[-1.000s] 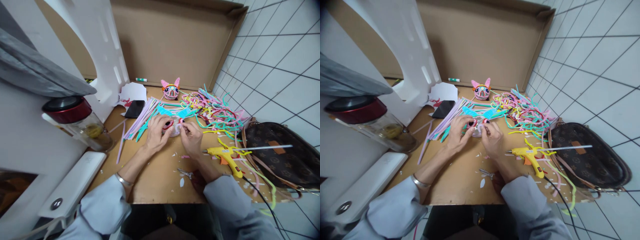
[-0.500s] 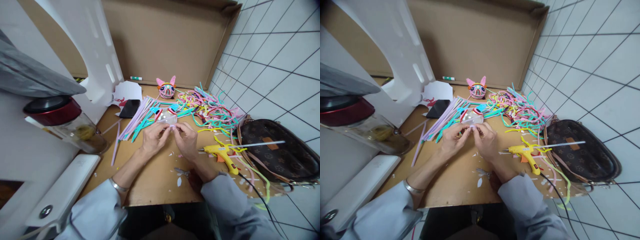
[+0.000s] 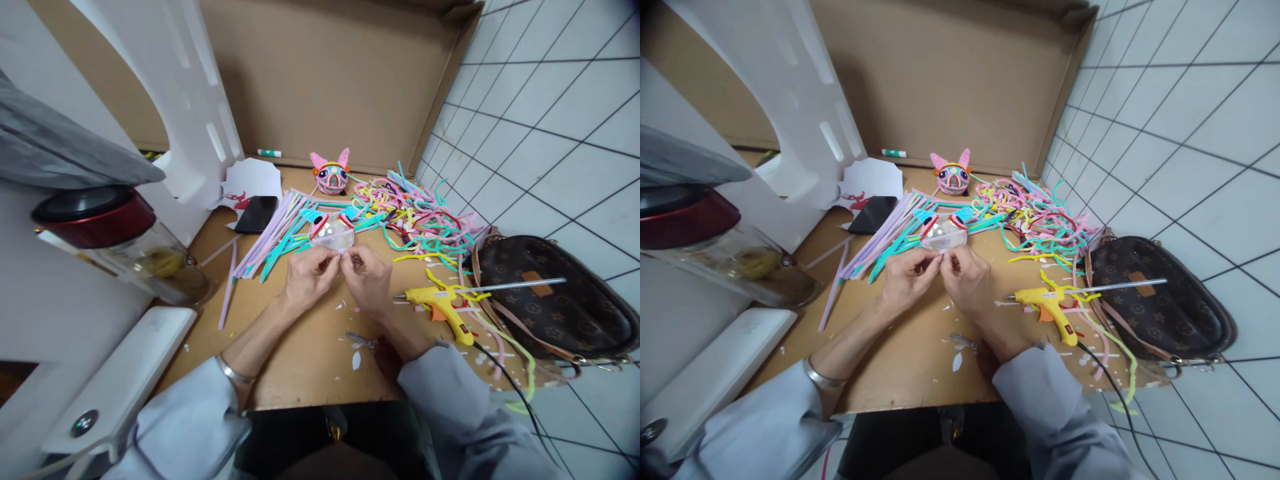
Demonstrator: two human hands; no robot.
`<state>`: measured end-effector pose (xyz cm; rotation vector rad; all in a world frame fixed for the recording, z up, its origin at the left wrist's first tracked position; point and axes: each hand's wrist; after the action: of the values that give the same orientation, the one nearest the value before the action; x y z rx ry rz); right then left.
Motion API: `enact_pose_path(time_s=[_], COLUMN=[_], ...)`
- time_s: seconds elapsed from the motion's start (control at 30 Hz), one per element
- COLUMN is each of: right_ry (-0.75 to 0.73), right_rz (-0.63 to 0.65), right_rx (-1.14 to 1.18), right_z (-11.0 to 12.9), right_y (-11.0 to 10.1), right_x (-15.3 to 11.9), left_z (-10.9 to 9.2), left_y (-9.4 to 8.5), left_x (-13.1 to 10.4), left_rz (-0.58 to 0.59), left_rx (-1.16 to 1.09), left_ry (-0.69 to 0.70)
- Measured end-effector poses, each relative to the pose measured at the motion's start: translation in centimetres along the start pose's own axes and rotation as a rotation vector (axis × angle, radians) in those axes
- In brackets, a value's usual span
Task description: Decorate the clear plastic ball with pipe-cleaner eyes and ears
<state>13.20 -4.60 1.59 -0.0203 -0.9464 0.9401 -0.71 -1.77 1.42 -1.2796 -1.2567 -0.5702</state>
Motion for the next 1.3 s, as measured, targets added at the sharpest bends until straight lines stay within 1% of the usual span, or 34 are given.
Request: enact_pose_path(time_s=[0.13, 0.23, 0.37, 0.47, 0.67, 0.87, 0.97, 1.1, 1.3], right_ry=[0.129, 0.175, 0.238, 0.271, 0.335, 0.522, 0.581, 0.613, 0.618], right_rz=[0.016, 0.078, 0.2, 0.233, 0.232, 0.303, 0.313, 0.319, 0.36], right_rx=[0.06, 0.134, 0.265, 0.292, 0.352, 0.495, 0.534, 0.563, 0.559], right_z=[0.6, 0.7, 0.5, 0.6, 0.6, 0.5, 0.7, 0.9, 0.8], right_y=[-0.2, -0.6, -1.0, -1.1, -0.7, -0.3, -0.2, -0.3, -0.3], right_x=[0.2, 0.6, 1.1, 1.3, 1.2, 1.1, 1.1, 1.2, 1.3], left_z=[-0.2, -0.3, -0.2, 0.0, 0.1, -0.1, -0.2, -0.3, -0.3], left_y=[0.3, 0.2, 0.0, 0.0, 0.0, -0.2, -0.1, 0.0, 0.2], left_x=[0.0, 0.0, 0.0, 0.0, 0.1, 0.3, 0.3, 0.3, 0.1], left_rz=[0.018, 0.022, -0.022, -0.048, -0.089, -0.066, -0.059, -0.064, -0.058], left_rx=[-0.066, -0.116, -0.184, -0.215, -0.23, -0.244, -0.259, -0.291, -0.331], left_ry=[-0.023, -0.115, -0.263, -0.319, -0.339, -0.338, -0.358, -0.401, -0.465])
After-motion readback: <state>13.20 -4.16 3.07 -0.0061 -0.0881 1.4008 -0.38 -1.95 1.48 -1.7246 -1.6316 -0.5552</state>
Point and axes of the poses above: each hand's wrist, its own x-axis towards the middle knuckle, its own y-axis out of the palm, z = x × y, and after that the axes turned 12 degrees about y, right-handed
